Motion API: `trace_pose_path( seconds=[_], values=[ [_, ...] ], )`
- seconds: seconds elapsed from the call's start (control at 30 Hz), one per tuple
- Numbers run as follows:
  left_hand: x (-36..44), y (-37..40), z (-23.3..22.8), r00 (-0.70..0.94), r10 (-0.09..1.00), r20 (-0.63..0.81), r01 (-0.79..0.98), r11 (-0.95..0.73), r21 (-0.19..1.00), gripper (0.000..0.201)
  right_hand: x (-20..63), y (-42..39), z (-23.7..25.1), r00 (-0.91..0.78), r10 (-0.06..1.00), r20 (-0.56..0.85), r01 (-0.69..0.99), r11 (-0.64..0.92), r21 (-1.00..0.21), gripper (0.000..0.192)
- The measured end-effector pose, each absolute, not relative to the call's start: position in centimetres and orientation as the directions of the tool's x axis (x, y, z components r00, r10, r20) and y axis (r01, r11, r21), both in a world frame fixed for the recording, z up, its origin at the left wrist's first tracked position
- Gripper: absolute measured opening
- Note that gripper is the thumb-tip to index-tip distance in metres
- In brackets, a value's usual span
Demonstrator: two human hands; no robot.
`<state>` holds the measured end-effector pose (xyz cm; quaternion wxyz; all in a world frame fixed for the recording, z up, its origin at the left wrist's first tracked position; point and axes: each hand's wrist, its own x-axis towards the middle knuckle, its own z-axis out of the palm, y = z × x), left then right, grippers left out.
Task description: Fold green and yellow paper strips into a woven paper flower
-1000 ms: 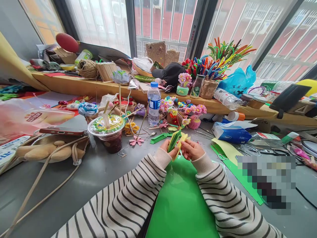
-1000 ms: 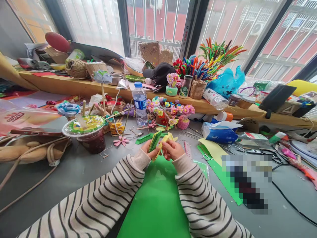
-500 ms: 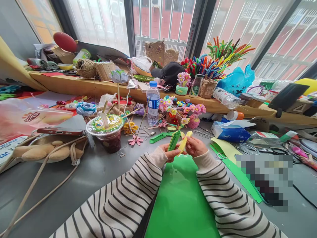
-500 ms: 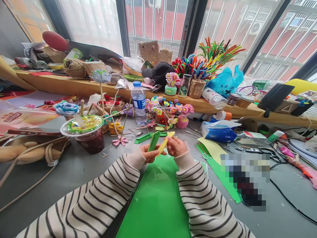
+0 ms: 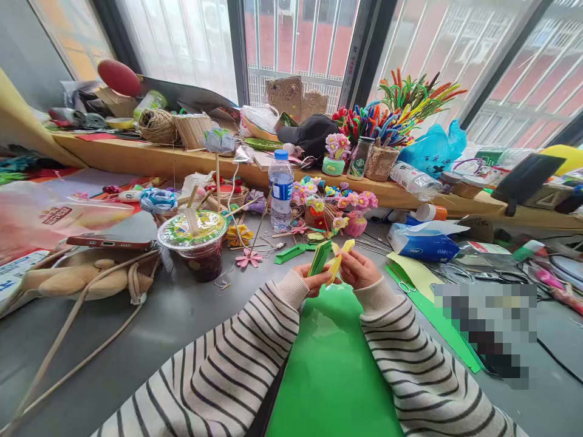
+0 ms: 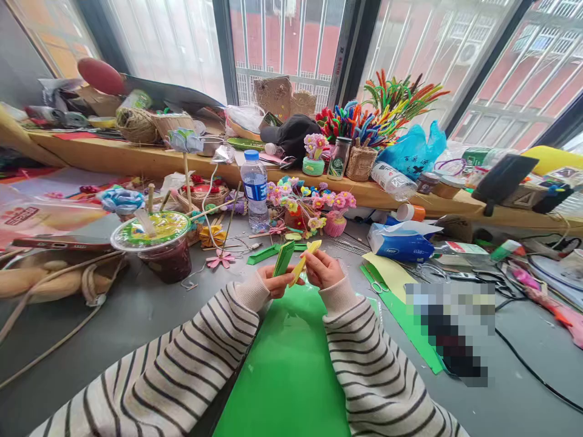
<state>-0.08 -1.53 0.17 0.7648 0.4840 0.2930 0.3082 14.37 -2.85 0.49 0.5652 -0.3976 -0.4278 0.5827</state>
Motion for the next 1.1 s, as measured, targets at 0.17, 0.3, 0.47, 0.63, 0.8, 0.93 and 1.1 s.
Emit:
trace_pose_path(
  seconds=[0.17,0.3,0.47,0.63,0.8,0.93,1.1],
  values=[
    [0.2,-1.4,0.1,0.506,0.850,-0.146,-0.275,0.320,0.906,0.045,14.8,-2.6,0.0,0.041,0.996,0.075,-0.331,0.085,-0.940,0.026],
    [0.6,-0.9,-0.5,0.440,0.886,-0.148,-0.356,0.324,0.877,0.044,15.0,-2.6,0.1,0.093,0.992,0.090,-0.295,0.114,-0.949,0.024],
    [0.8,-0.9,-0.9,0.473,0.878,-0.068,-0.378,0.272,0.885,0.046,14.6,-3.0,0.4,0.078,0.994,0.071,-0.252,0.088,-0.964,0.026],
    [0.8,-1.4,-0.6,0.531,0.846,-0.049,-0.305,0.244,0.921,0.044,14.8,-2.8,0.1,0.041,0.994,0.098,-0.208,0.105,-0.973,0.022],
    [0.8,-1.6,-0.6,0.532,0.846,-0.034,-0.235,0.187,0.954,0.041,14.8,-2.9,0.5,0.048,0.998,0.040,-0.239,0.050,-0.970,0.031],
    [1.0,-1.4,-0.8,0.513,0.857,-0.050,-0.260,0.211,0.942,0.038,14.3,-3.3,1.2,0.142,0.986,0.091,-0.166,0.115,-0.979,0.077],
    [1.1,-1.0,-0.8,0.566,0.811,-0.146,-0.265,0.347,0.900,0.048,13.9,-3.5,1.5,0.150,0.957,0.247,-0.090,0.262,-0.961,0.085]
  ],
)
